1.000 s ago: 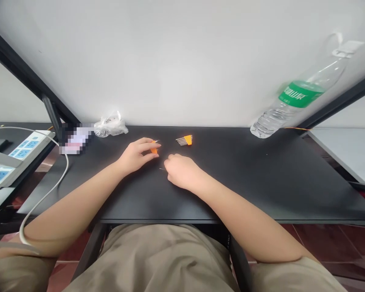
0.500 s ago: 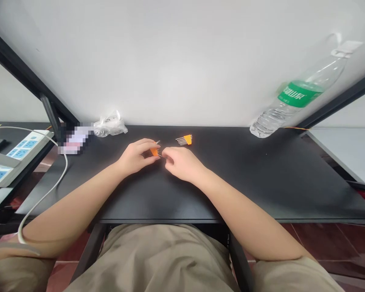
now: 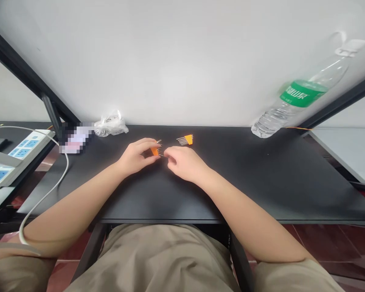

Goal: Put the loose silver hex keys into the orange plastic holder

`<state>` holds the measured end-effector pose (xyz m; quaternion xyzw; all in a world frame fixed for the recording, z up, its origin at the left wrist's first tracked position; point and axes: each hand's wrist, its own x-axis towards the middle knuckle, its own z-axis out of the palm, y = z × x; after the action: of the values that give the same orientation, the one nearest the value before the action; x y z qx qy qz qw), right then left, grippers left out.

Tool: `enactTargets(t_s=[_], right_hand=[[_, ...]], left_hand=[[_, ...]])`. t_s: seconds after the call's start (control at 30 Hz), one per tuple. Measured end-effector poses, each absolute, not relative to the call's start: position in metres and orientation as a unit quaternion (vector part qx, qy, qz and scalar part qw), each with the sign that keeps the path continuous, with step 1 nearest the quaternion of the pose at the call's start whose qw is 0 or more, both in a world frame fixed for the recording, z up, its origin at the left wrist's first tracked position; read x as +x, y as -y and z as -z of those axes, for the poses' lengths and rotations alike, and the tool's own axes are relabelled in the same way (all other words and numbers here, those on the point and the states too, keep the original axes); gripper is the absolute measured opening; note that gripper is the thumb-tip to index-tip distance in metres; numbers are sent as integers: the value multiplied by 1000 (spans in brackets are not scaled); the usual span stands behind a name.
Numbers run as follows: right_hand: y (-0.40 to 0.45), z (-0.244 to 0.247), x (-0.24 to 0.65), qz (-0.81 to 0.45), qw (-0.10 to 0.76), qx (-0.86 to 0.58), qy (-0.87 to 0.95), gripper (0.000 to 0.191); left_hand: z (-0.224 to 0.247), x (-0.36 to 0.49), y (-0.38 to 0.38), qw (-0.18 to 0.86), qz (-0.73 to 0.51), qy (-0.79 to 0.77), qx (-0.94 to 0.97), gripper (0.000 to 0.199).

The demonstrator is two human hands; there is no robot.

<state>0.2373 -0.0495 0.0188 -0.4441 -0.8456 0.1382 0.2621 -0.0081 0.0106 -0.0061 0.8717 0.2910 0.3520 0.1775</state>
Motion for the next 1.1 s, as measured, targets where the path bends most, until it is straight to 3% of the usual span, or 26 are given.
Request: enactTargets(t_s=[0.27, 0.73, 1.1], right_hand=[[51, -26, 244, -25, 181, -414, 892, 22], [52, -35, 252, -126, 282, -393, 866, 19], [54, -35, 251, -76, 237, -403, 881, 23]], left_hand=[[6, -7, -8, 175, -334, -273, 885, 36], [1, -4, -6, 198, -361, -271, 870, 39], [0, -5, -5, 190, -334, -285, 878, 41]])
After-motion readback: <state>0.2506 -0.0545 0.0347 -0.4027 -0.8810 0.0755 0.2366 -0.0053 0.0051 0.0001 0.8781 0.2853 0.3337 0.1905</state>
